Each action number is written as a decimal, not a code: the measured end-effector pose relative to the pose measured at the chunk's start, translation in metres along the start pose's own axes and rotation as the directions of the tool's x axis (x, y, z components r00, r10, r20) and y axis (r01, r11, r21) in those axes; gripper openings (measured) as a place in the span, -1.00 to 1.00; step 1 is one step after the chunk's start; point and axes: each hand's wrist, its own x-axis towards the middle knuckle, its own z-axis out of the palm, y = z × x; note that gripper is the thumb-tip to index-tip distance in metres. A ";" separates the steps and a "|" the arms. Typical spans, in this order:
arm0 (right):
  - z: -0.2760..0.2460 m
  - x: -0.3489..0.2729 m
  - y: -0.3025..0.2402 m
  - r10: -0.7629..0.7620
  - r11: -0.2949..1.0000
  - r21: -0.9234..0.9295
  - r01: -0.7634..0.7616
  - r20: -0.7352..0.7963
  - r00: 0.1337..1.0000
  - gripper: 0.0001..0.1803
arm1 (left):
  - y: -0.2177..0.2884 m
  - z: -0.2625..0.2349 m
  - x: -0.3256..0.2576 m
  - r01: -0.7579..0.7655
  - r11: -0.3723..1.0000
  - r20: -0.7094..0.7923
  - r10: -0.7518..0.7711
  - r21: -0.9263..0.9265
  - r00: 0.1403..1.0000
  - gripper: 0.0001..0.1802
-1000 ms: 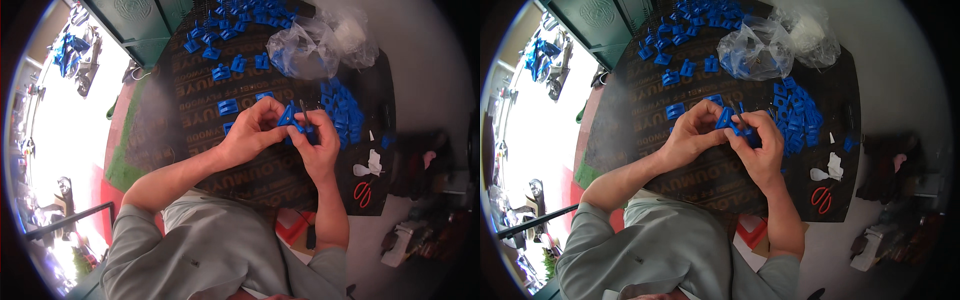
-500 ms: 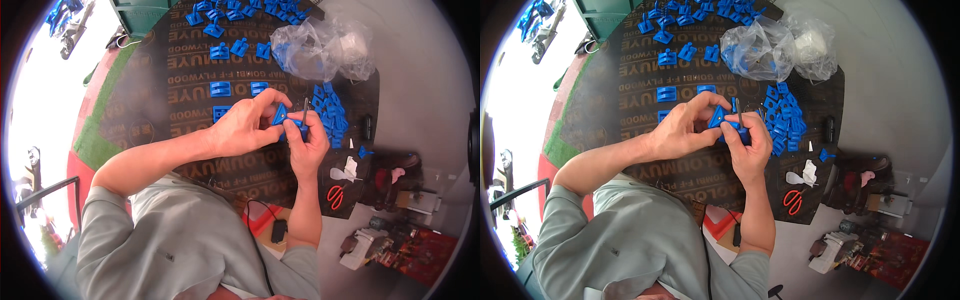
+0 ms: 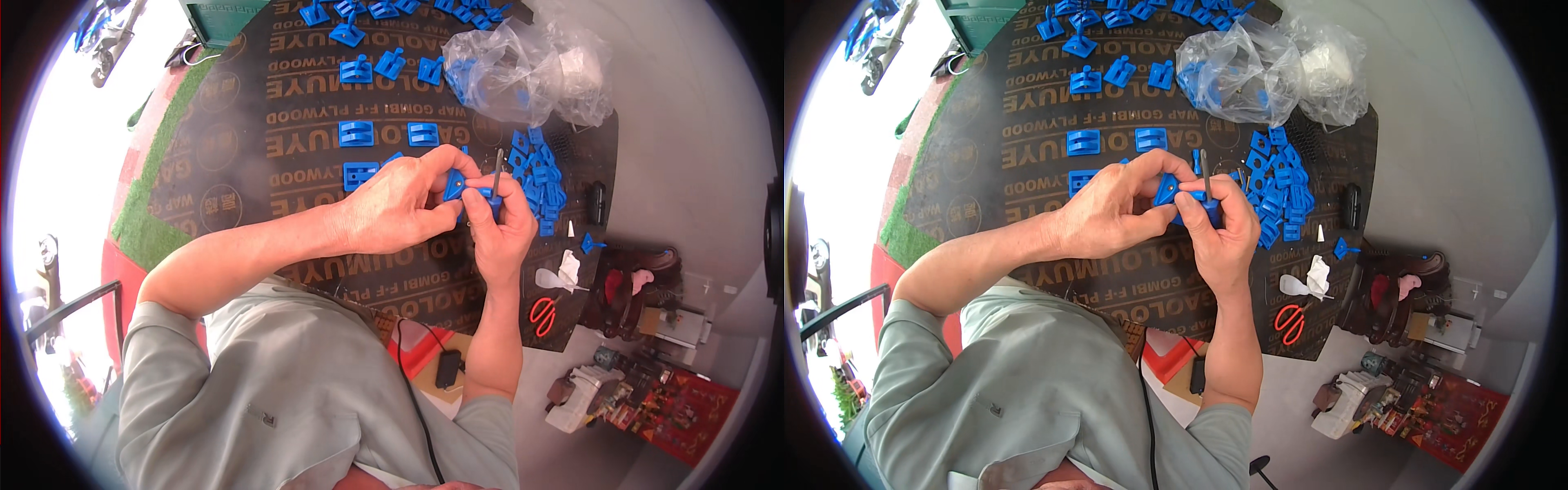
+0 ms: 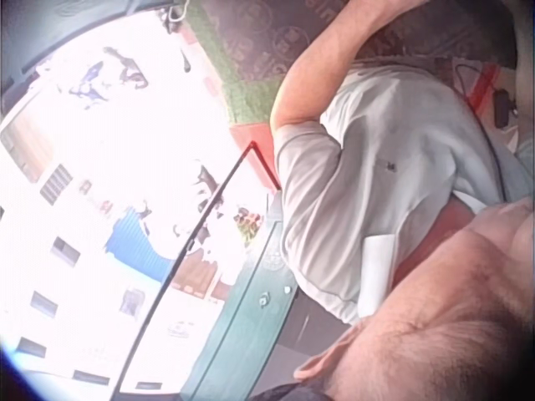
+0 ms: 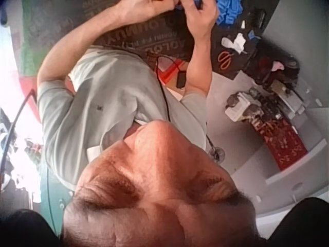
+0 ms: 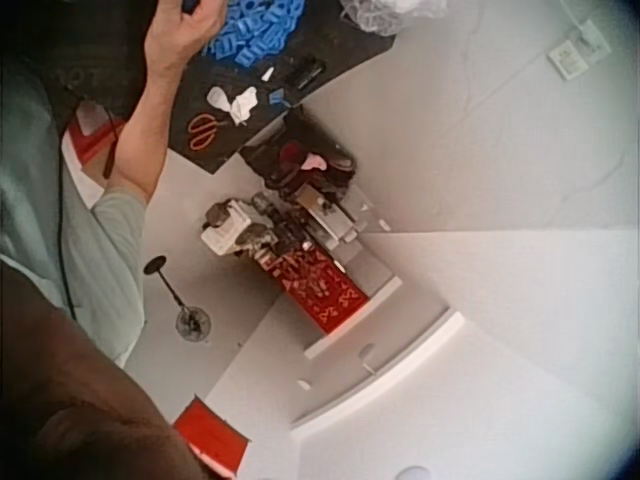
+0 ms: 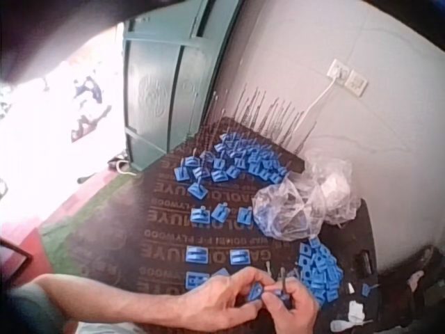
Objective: The person assembles plastic components by fitting plastic parts together and securing them with screws using a screwdriver.
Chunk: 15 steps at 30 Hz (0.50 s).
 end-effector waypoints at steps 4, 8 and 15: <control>0.000 0.000 0.002 0.011 1.000 0.003 -0.011 0.001 1.000 -0.85 | -0.001 0.000 0.001 -0.002 1.000 0.002 0.002 0.026 1.000 -0.58; 0.000 0.000 -0.001 0.033 0.999 0.016 -0.033 0.007 0.999 -0.86 | 0.000 -0.001 0.001 -0.015 0.999 0.000 0.015 0.050 1.000 -0.58; -0.001 0.000 0.002 0.027 0.999 0.031 -0.027 0.007 1.000 -0.86 | -0.005 -0.001 0.002 -0.028 0.999 0.005 0.028 0.045 1.000 -0.58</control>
